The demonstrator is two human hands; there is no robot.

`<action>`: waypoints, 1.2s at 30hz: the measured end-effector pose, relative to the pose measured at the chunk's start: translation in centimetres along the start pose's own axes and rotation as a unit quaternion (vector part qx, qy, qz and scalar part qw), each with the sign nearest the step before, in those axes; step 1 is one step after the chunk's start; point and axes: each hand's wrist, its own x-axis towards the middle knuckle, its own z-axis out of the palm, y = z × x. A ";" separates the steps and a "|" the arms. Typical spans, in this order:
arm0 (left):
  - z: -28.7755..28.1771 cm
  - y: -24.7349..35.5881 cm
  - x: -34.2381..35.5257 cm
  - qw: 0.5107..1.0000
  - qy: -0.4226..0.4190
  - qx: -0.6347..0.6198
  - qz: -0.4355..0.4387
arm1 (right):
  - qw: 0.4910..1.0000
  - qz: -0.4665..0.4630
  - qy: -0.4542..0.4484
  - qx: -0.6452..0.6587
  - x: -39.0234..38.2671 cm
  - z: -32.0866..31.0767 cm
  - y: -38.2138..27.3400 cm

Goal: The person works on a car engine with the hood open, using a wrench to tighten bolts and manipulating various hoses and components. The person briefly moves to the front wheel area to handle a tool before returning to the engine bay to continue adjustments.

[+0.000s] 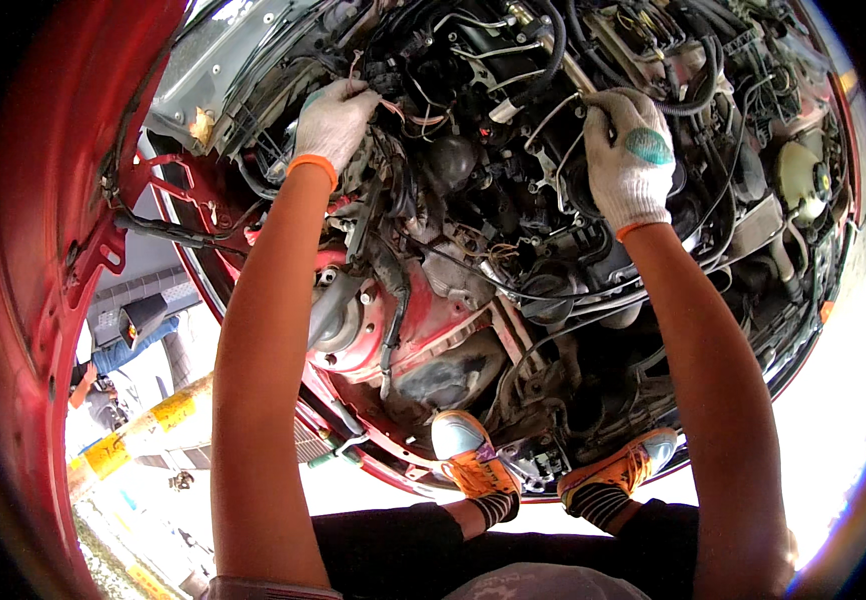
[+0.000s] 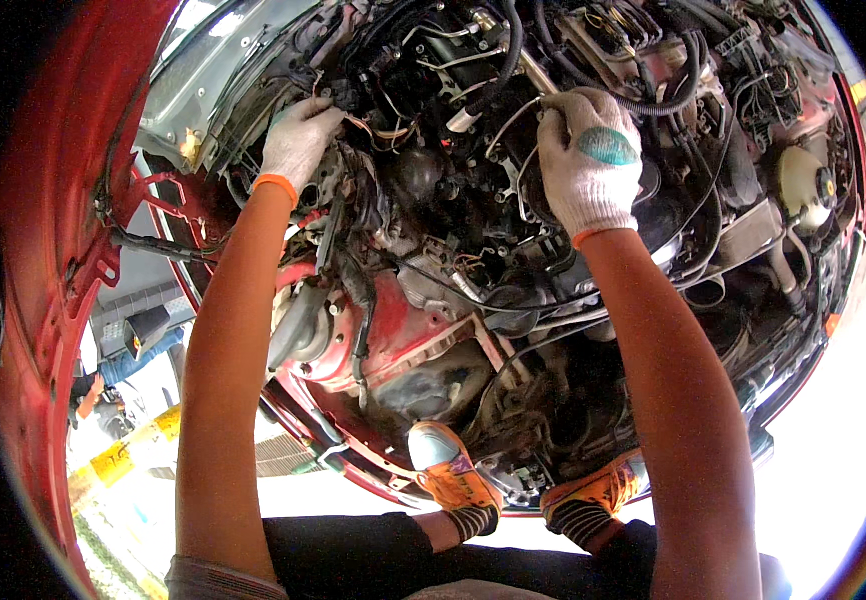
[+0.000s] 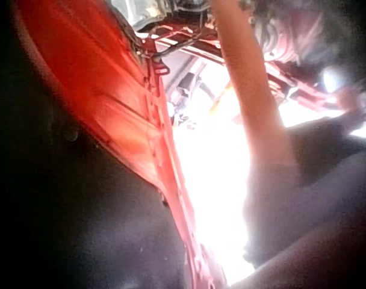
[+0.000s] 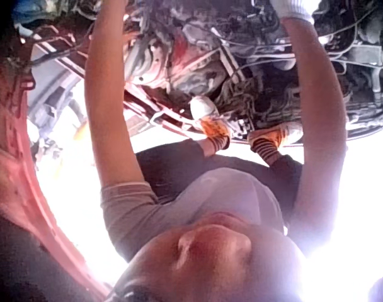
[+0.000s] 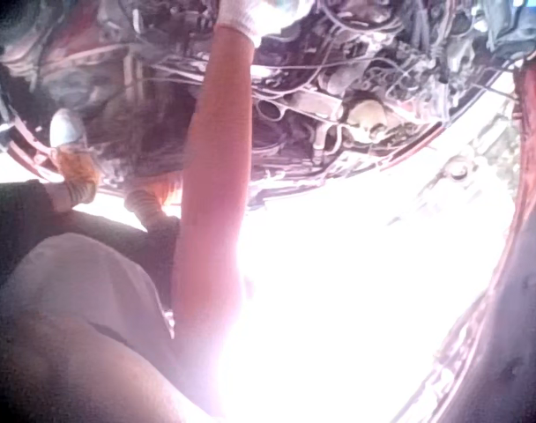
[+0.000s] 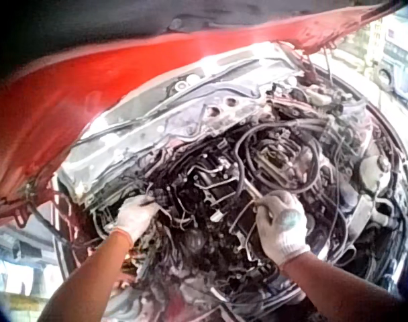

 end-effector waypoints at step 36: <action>5.6 3.2 7.3 0.535 -0.102 0.715 0.438 | 1.000 0.015 -0.014 -0.024 0.1 0.0 1.0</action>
